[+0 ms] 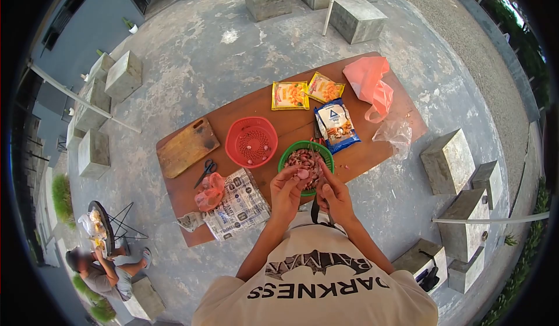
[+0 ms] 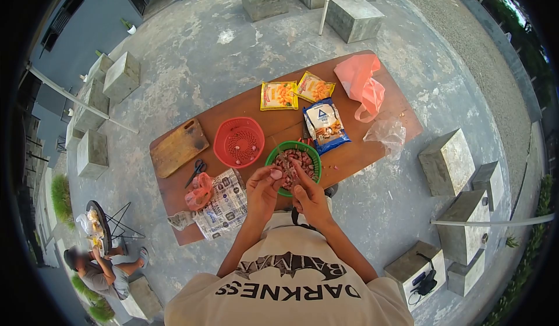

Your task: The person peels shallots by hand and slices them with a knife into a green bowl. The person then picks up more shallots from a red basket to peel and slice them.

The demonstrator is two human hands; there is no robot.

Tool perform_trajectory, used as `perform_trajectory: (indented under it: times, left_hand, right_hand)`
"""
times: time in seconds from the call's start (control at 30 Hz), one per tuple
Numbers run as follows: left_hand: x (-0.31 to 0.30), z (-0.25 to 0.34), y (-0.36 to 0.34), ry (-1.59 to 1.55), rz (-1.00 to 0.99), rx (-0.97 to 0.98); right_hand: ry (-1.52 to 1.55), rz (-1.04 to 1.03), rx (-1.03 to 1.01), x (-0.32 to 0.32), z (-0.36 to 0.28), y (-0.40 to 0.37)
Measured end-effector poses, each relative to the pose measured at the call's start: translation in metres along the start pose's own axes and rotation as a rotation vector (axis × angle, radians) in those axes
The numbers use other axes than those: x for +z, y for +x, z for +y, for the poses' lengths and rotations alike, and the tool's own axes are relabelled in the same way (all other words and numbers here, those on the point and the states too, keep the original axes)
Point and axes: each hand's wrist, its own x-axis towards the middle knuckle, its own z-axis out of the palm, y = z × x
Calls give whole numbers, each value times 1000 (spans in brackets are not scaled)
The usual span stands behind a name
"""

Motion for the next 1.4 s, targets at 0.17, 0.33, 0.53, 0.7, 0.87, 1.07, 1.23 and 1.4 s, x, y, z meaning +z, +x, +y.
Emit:
perform_trajectory:
  times: [0.17, 0.33, 0.53, 0.7, 0.87, 1.07, 1.23, 1.4]
  left_hand:
    - [-2, 0, 0, 90, -44, 21]
    - [-5, -1, -3, 266, -20, 116]
    - [-1, 0, -5, 505, -54, 338]
    - [6, 2, -9, 705, -59, 402]
    - [2, 1, -3, 671, -53, 380]
    - [-46, -20, 31, 803, 62, 25]
    - [-136, -49, 66, 947, 191, 42]
    - [-173, -14, 104, 1057, 426, 220]
  right_hand:
    - [-256, 28, -6, 3, 3, 1]
    - [-552, 10, -29, 6, -7, 4]
    - [-683, 54, -232, 6, 1, 8]
    - [-489, 102, -115, -8, 21, 6]
    - [-9, 70, 75, -11, 16, 6]
    - [181, 300, 219, -35, 29, 24]
    - [-93, 281, 302, -85, 77, 36]
    - [-217, 378, 405, -100, 106, 45]
